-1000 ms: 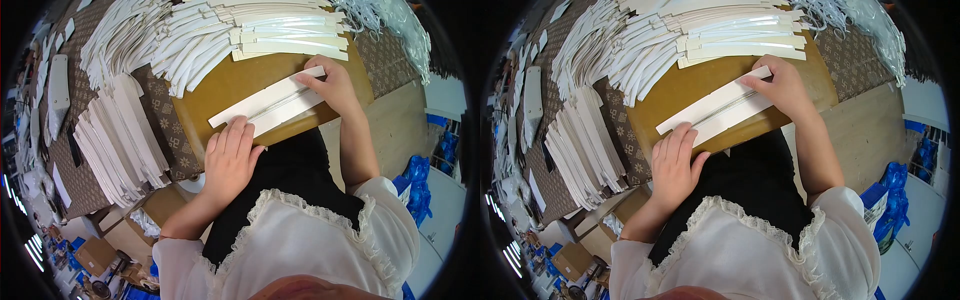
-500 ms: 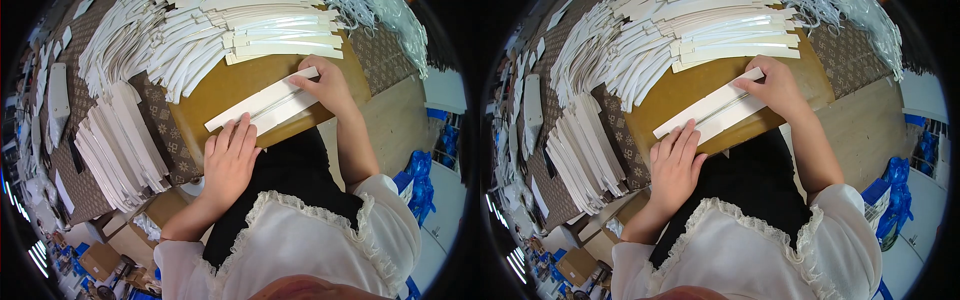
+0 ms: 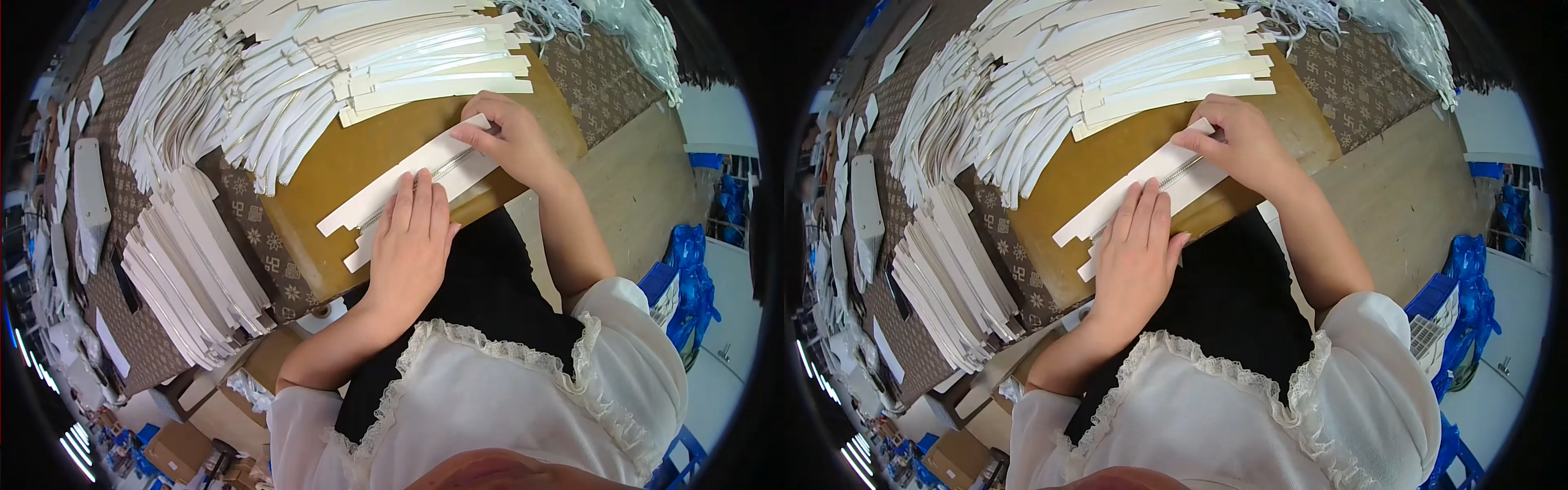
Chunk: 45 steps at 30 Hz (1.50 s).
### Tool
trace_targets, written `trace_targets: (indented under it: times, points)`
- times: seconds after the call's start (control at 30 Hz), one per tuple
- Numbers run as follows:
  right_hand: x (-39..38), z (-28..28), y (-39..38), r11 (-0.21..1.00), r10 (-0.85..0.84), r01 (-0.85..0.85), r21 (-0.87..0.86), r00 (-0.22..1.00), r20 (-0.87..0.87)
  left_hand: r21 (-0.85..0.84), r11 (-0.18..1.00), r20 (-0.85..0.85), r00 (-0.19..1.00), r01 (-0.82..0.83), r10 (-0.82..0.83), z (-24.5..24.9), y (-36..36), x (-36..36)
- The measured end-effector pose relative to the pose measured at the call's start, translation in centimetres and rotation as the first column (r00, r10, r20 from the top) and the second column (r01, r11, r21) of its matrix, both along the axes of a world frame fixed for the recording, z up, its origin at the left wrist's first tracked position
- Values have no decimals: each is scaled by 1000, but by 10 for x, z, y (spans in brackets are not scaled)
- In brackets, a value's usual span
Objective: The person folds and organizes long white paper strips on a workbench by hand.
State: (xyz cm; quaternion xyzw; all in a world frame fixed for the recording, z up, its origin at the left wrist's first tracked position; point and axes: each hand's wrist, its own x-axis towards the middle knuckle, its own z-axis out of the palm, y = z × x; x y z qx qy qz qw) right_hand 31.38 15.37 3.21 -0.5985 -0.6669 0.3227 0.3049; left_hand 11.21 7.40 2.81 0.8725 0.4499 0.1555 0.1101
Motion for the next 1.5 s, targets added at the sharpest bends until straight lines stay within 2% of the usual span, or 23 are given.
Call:
trace_targets:
  times: [0.07,0.17,0.2,0.47,0.57,0.77,1.03,1.13,1.27,1.5]
  points:
    - [8,1,1,999,21,-21,26,1000,-8,-12,1000,-34,999,12,-12,2,-1,-2]
    - [17,5,4,992,-51,42,-117,996,-73,-22,1000,-15,1000,9,-10,4,0,-3]
    - [19,4,5,992,-56,47,-116,996,-75,-28,1000,-6,1000,6,-6,4,1,-3]
    - [18,-2,7,992,-87,79,-100,993,-82,-90,996,-7,1000,19,-19,8,1,-6]
    - [18,-6,7,997,-71,70,-11,997,-24,-88,996,-15,1000,16,-18,8,2,-5]
    - [17,-9,6,996,-86,86,5,996,-19,-99,995,-21,1000,13,-15,11,2,-4]
    - [16,-12,6,994,-101,102,37,994,-34,-102,995,-121,993,-1,-12,22,5,8]
    - [15,-11,5,993,-113,114,35,993,-35,-125,991,-110,993,-51,37,25,7,14]
    - [14,-10,5,991,-133,133,7,990,-41,-105,994,-43,999,-28,23,18,4,15]
    - [14,-12,5,992,-117,118,50,993,-30,-104,994,-75,997,-21,13,20,6,16]
